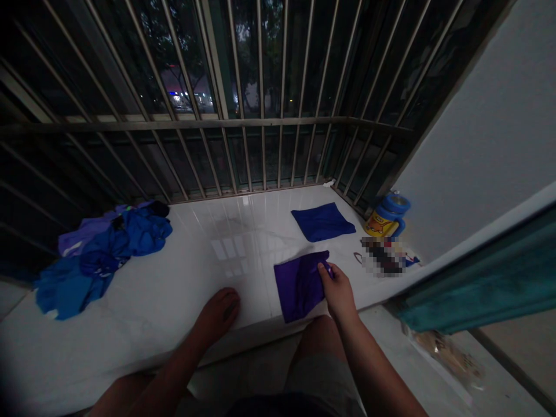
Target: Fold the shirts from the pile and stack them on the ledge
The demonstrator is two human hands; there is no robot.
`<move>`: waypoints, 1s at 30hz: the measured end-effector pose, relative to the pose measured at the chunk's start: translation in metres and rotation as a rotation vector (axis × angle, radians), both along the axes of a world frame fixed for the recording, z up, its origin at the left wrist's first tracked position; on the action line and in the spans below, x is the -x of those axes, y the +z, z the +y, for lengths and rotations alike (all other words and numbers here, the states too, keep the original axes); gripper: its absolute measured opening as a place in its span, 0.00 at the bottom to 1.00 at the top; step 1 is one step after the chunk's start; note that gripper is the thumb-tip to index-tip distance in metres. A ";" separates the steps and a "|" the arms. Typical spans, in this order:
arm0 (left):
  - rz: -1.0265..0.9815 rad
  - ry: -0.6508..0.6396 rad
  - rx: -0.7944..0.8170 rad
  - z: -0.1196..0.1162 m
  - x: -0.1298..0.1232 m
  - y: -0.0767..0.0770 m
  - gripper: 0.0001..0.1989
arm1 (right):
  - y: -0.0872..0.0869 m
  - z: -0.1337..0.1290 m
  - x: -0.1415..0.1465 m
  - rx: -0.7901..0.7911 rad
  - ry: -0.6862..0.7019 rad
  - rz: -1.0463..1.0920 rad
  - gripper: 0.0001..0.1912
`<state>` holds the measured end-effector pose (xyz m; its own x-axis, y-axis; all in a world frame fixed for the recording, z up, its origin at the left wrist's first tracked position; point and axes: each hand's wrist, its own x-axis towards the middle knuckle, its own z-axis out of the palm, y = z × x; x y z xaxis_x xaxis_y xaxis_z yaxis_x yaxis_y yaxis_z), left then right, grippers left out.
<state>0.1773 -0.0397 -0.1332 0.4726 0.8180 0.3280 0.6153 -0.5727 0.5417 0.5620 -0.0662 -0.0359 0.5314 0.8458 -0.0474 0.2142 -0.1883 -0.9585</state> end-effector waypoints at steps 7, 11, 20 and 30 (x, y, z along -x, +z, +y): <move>-0.031 -0.001 -0.015 0.001 -0.001 0.003 0.07 | 0.070 0.112 -0.052 -0.138 0.135 -0.004 0.30; -0.050 0.009 -0.024 0.001 -0.001 0.003 0.07 | 0.104 0.174 -0.080 -0.175 0.146 -0.085 0.24; -0.061 0.021 -0.005 0.003 -0.002 0.007 0.06 | 0.119 0.213 -0.146 -0.093 -0.095 -0.547 0.10; -0.087 0.062 0.063 0.002 -0.005 0.010 0.06 | -0.035 0.098 -0.029 -0.143 0.285 -0.603 0.13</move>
